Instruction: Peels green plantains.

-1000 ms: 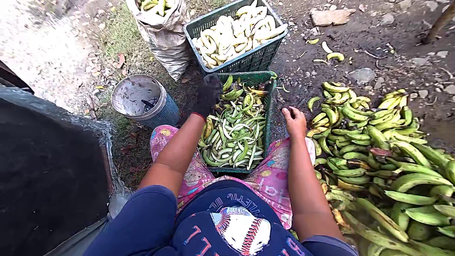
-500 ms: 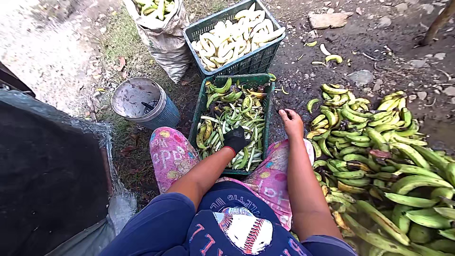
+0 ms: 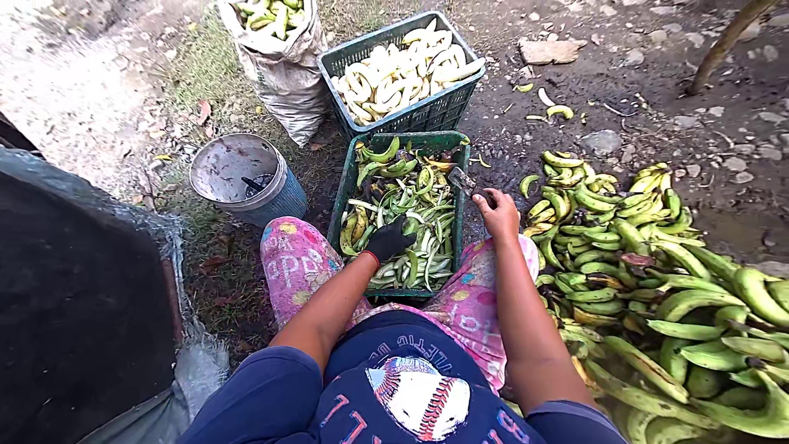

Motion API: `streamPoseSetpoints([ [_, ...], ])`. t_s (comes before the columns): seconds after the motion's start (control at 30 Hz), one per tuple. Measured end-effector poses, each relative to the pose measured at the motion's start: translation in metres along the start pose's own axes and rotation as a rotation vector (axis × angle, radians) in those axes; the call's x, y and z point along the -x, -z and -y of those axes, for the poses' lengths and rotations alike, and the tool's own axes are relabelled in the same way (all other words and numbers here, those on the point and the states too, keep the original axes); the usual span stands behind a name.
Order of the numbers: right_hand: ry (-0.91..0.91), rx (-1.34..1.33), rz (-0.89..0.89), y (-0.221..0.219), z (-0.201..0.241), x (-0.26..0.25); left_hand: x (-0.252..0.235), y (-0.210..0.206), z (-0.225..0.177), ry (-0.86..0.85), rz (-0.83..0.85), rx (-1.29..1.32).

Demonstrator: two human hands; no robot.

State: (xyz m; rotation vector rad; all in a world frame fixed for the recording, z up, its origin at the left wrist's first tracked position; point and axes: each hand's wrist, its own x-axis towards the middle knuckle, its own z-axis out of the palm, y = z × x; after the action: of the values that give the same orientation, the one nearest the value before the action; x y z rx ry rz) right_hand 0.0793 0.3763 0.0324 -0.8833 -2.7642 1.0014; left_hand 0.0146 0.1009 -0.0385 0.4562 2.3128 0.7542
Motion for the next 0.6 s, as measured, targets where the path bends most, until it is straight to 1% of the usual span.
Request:
streamPoseSetpoints([
  [0.07,0.027,-0.037,-0.011,0.000,-0.003,0.003,0.028,0.030,0.000,-0.065,0.027,0.418],
  [0.1,0.043,-0.060,-0.029,-0.003,-0.006,0.005,0.040,0.044,0.002,-0.120,0.019,0.573],
  [0.17,0.059,-0.119,-0.059,-0.013,-0.009,0.010,0.046,0.063,0.021,-0.289,0.002,0.791],
  [0.2,0.060,-0.169,-0.053,-0.020,-0.005,0.014,0.047,0.071,0.028,-0.376,0.011,0.875],
  [0.23,0.063,-0.221,-0.028,-0.027,0.000,0.019,0.049,0.078,0.031,-0.427,0.022,0.946],
  [0.27,0.072,-0.261,0.013,-0.035,0.006,0.023,0.054,0.082,0.032,-0.413,-0.001,0.989],
  [0.3,0.088,-0.283,0.067,-0.043,0.014,0.029,0.060,0.083,0.032,-0.353,-0.058,0.969],
  [0.37,0.126,-0.261,0.180,-0.059,0.031,0.040,0.071,0.080,0.029,-0.182,-0.191,0.796],
  [0.4,0.140,-0.224,0.220,-0.066,0.039,0.045,0.073,0.077,0.028,-0.112,-0.218,0.735],
  [0.47,0.134,-0.155,0.251,-0.077,0.052,0.053,0.069,0.071,0.031,-0.023,-0.241,0.722],
  [0.53,0.125,-0.142,0.249,-0.082,0.060,0.060,0.058,0.066,0.042,-0.015,-0.263,0.737],
  [0.6,0.198,-0.140,0.271,-0.083,0.065,0.067,0.039,0.063,0.054,-0.074,-0.261,0.798],
])
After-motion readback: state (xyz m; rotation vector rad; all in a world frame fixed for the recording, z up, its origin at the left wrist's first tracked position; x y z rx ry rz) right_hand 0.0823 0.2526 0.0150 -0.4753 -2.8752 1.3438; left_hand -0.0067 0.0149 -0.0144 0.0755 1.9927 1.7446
